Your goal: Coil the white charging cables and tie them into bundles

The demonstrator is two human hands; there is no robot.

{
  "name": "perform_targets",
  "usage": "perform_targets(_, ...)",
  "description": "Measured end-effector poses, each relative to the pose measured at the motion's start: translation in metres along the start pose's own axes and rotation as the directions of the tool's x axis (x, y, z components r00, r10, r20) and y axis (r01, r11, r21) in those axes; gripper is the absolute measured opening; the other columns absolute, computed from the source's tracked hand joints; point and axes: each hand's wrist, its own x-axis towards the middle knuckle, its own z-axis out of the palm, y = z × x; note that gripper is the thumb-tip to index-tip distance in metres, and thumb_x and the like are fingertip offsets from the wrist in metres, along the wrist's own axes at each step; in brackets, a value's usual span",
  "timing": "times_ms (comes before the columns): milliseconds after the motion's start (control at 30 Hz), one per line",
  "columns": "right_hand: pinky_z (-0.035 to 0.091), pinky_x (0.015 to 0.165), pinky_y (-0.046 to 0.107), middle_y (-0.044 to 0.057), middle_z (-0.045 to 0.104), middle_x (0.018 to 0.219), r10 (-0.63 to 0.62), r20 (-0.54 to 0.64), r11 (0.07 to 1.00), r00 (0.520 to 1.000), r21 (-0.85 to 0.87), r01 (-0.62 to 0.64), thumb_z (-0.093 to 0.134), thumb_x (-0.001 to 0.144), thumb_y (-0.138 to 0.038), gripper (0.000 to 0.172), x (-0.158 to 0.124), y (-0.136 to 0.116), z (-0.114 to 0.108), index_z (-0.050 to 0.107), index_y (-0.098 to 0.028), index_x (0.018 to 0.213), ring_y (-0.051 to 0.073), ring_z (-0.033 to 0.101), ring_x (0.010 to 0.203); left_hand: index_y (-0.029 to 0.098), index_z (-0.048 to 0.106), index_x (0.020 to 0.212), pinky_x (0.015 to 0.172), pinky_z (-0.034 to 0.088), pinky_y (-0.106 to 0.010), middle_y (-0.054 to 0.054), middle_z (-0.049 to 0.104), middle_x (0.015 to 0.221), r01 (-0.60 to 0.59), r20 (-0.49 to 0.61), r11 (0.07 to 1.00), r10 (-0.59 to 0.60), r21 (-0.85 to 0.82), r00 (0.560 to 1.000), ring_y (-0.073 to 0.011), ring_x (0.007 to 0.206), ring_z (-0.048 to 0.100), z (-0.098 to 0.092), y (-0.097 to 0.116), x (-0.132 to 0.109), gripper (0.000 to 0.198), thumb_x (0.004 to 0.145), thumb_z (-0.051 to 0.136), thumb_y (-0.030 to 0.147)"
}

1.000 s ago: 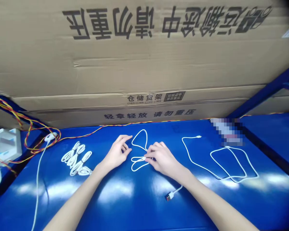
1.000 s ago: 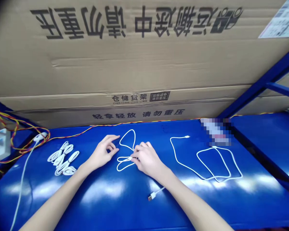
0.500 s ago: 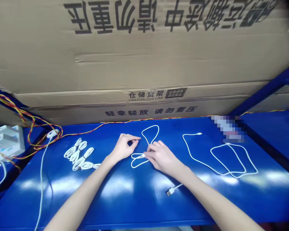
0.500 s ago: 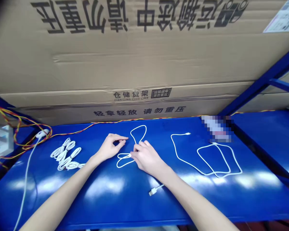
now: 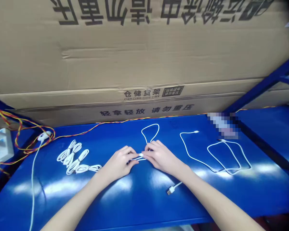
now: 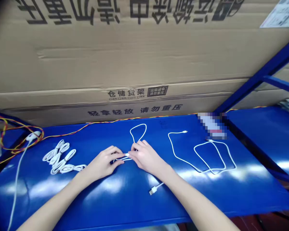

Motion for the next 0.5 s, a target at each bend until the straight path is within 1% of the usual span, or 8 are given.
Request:
perform_targets(133,0.038,0.082,0.037,0.007,0.067,0.104,-0.043,0.031,0.997,0.999,-0.058,0.045,0.057,0.106,-0.038,0.025,-0.001,-0.002,0.0,0.076,-0.023,0.111,0.021,0.055,0.094,0.026,0.078,0.112,0.084,0.056,-0.035,-0.007,0.076,0.1,-0.074,-0.038,0.996,0.073,-0.047,0.997,-0.0201,0.093,0.069,0.004,-0.003,-0.003,0.024,0.103,0.056,0.027)
perform_targets(233,0.037,0.082,0.038,0.007,0.068,0.102,-0.084,0.062,0.99,0.995,-0.107,0.09,0.056,0.106,-0.033,0.024,-0.002,0.0,0.002,0.077,-0.023,0.106,0.022,0.055,0.095,0.028,0.074,0.122,0.093,0.055,-0.04,-0.008,0.075,0.114,-0.061,-0.112,0.998,0.058,-0.024,0.992,-0.0232,0.103,0.069,0.0,-0.004,0.009,0.026,0.1,0.062,0.034)
perform_targets(267,0.037,0.083,0.038,0.007,0.069,0.102,-0.099,0.07,0.989,0.993,-0.103,0.106,0.056,0.106,-0.033,0.024,-0.002,0.001,0.002,0.078,-0.023,0.106,0.022,0.055,0.095,0.029,0.07,0.129,0.099,0.054,-0.043,-0.009,0.072,0.124,-0.008,-0.169,1.0,0.009,0.007,0.986,-0.0262,0.113,0.067,-0.001,-0.005,0.018,0.033,0.098,0.064,0.037)
perform_targets(333,0.037,0.085,0.037,0.006,0.069,0.102,-0.125,0.077,0.989,0.989,-0.071,0.131,0.056,0.106,-0.033,0.024,-0.002,0.003,0.002,0.078,-0.025,0.105,0.021,0.055,0.096,0.027,0.057,0.147,0.109,0.047,-0.052,-0.013,0.06,0.144,0.156,-0.302,0.986,-0.131,0.062,0.944,-0.0333,0.133,0.055,0.001,-0.011,0.042,0.054,0.096,0.066,0.041)
perform_targets(400,0.037,0.085,0.036,0.005,0.069,0.102,-0.146,0.07,0.988,0.987,-0.035,0.149,0.055,0.107,-0.033,0.025,-0.001,0.004,0.001,0.078,-0.025,0.105,0.02,0.055,0.094,0.021,0.045,0.156,0.114,0.042,-0.058,-0.018,0.049,0.155,0.267,-0.346,0.963,-0.238,0.04,0.908,-0.0392,0.143,0.045,0.006,-0.02,0.072,0.077,0.088,0.074,0.045)
perform_targets(433,0.038,0.085,0.036,0.005,0.069,0.102,-0.153,0.065,0.988,0.986,-0.021,0.155,0.054,0.107,-0.033,0.026,-0.001,0.004,0.001,0.079,-0.025,0.105,0.02,0.055,0.093,0.019,0.045,0.155,0.114,0.041,-0.059,-0.019,0.048,0.156,0.271,-0.305,0.962,-0.251,0.025,0.919,-0.04,0.144,0.043,0.009,-0.026,0.087,0.079,0.087,0.076,0.045)
perform_targets(467,0.038,0.084,0.035,0.005,0.069,0.102,-0.157,0.06,0.987,0.986,-0.009,0.158,0.054,0.107,-0.034,0.026,-0.002,0.005,0.0,0.079,-0.025,0.105,0.019,0.055,0.092,0.019,0.05,0.152,0.113,0.041,-0.059,-0.018,0.053,0.153,0.246,-0.246,0.969,-0.236,0.01,0.94,-0.0393,0.141,0.046,0.011,-0.031,0.101,0.072,0.088,0.075,0.041)
perform_targets(500,0.038,0.084,0.035,0.005,0.069,0.102,-0.156,0.056,0.988,0.986,0.0,0.157,0.054,0.107,-0.035,0.027,-0.002,0.005,0.0,0.079,-0.025,0.106,0.019,0.054,0.091,0.021,0.06,0.144,0.112,0.043,-0.056,-0.015,0.062,0.144,0.22,-0.212,0.975,-0.214,0.006,0.954,-0.0361,0.134,0.053,0.013,-0.035,0.111,0.057,0.091,0.073,0.036)
